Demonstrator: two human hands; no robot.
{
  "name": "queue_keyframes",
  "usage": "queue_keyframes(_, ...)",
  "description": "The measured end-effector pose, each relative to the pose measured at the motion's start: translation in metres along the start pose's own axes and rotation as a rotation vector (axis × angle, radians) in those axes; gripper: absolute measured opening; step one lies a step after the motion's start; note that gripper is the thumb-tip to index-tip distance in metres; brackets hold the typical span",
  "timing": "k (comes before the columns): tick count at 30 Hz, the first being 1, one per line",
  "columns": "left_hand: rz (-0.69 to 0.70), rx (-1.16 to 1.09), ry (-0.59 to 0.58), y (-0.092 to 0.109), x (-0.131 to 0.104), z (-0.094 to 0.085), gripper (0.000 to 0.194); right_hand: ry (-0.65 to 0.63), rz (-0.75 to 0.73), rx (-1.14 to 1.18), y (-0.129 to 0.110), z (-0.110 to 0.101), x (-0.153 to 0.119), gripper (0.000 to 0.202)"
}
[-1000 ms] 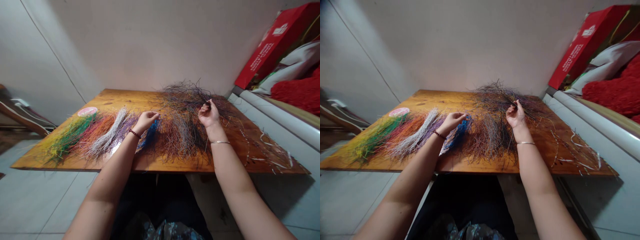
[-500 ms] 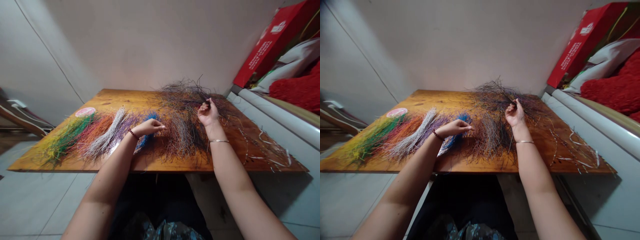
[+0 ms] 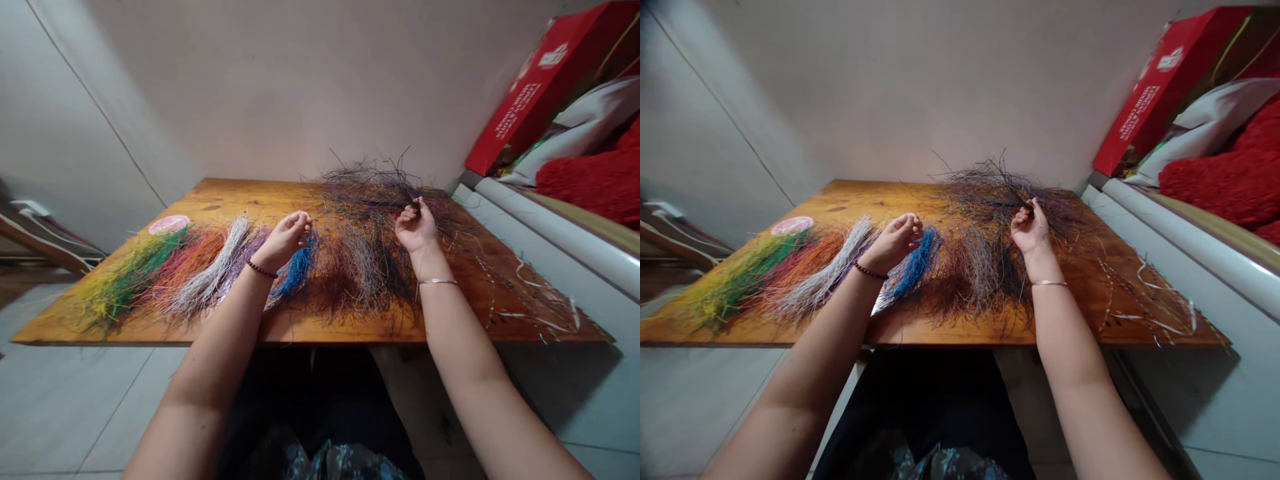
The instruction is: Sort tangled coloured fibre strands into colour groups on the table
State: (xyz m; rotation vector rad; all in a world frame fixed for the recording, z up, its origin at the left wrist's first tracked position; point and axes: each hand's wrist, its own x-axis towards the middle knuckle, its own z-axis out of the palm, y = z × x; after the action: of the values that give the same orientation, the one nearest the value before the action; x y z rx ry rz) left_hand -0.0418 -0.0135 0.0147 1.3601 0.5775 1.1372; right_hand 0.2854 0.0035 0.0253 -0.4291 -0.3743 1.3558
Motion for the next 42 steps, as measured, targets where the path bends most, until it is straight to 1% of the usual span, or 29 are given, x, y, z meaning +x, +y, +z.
queue_keyframes(2,-0.001,0.071,0.099,-0.004,0.004,-0.003,0.042,-0.001,0.003,0.013,-0.001,0.000,0.000,0.026)
queue_keyframes(3,0.005,0.147,0.180,-0.008,0.007,-0.005,0.040,-0.001,0.002,0.016,-0.002,0.000,0.000,0.026)
queue_keyframes(4,0.022,0.235,0.285,-0.012,0.009,-0.007,0.038,-0.001,-0.001,0.020,-0.003,0.000,-0.001,0.026)
queue_keyframes(6,0.093,0.374,0.557,-0.019,0.016,-0.015,0.033,-0.001,-0.010,0.029,-0.005,0.000,-0.001,0.026)
queue_keyframes(7,0.135,0.398,0.703,-0.022,0.018,-0.020,0.031,-0.002,-0.015,0.035,-0.007,0.000,-0.001,0.026)
queue_keyframes(9,0.182,0.356,0.971,-0.025,0.023,-0.034,0.028,-0.008,-0.015,0.043,-0.010,-0.002,-0.001,0.026)
queue_keyframes(10,0.188,0.311,1.083,-0.025,0.025,-0.041,0.028,-0.012,-0.011,0.046,-0.011,-0.002,-0.001,0.027)
queue_keyframes(12,0.202,0.250,1.239,-0.023,0.027,-0.054,0.029,-0.024,-0.006,0.058,-0.014,-0.004,0.000,0.028)
queue_keyframes(13,0.217,0.248,1.276,-0.022,0.027,-0.059,0.030,-0.032,-0.006,0.067,-0.015,-0.005,0.000,0.028)
queue_keyframes(14,0.235,0.273,1.277,-0.021,0.026,-0.061,0.031,-0.041,-0.007,0.077,-0.015,-0.005,0.000,0.028)
queue_keyframes(15,0.246,0.334,1.238,-0.020,0.025,-0.061,0.031,-0.047,-0.010,0.084,-0.016,-0.006,0.000,0.028)
queue_keyframes(16,0.244,0.432,1.160,-0.019,0.022,-0.058,0.031,-0.051,-0.011,0.088,-0.016,-0.006,0.000,0.029)
queue_keyframes(17,0.227,0.561,1.058,-0.019,0.019,-0.054,0.030,-0.055,-0.012,0.089,-0.016,-0.006,-0.001,0.028)
queue_keyframes(19,0.139,0.853,0.806,-0.021,0.012,-0.040,0.028,-0.059,-0.013,0.086,-0.017,-0.006,-0.001,0.028)
queue_keyframes(21,0.012,1.058,0.532,-0.022,0.006,-0.027,0.029,-0.060,-0.015,0.091,-0.017,-0.006,-0.001,0.028)
queue_keyframes(22,-0.046,1.101,0.392,-0.023,0.003,-0.021,0.031,-0.059,-0.016,0.097,-0.017,-0.007,-0.001,0.027)
queue_keyframes(24,-0.122,1.113,0.127,-0.023,0.001,-0.014,0.037,-0.055,-0.012,0.118,-0.017,-0.008,0.000,0.026)
queue_keyframes(25,-0.139,1.111,0.030,-0.023,0.001,-0.013,0.040,-0.054,-0.008,0.131,-0.017,-0.008,0.000,0.026)
queue_keyframes(26,-0.145,1.114,-0.034,-0.023,0.001,-0.013,0.042,-0.056,-0.003,0.140,-0.017,-0.009,0.000,0.026)
queue_keyframes(28,-0.130,1.118,-0.084,-0.021,0.002,-0.013,0.042,-0.056,0.008,0.144,-0.017,-0.008,0.000,0.026)
queue_keyframes(32,-0.071,1.003,-0.062,-0.017,0.001,-0.010,0.025,-0.050,0.012,0.112,-0.015,-0.006,-0.001,0.027)
queue_keyframes(36,-0.062,0.863,-0.076,-0.015,0.001,-0.003,0.028,-0.055,0.008,0.101,-0.013,-0.003,-0.002,0.027)
queue_keyframes(40,-0.053,0.736,-0.046,-0.011,0.001,0.001,0.032,-0.046,0.008,0.088,-0.012,-0.004,-0.001,0.027)
queue_keyframes(42,-0.098,0.612,-0.092,-0.007,-0.002,0.002,0.032,-0.047,0.016,0.093,-0.011,-0.004,0.000,0.027)
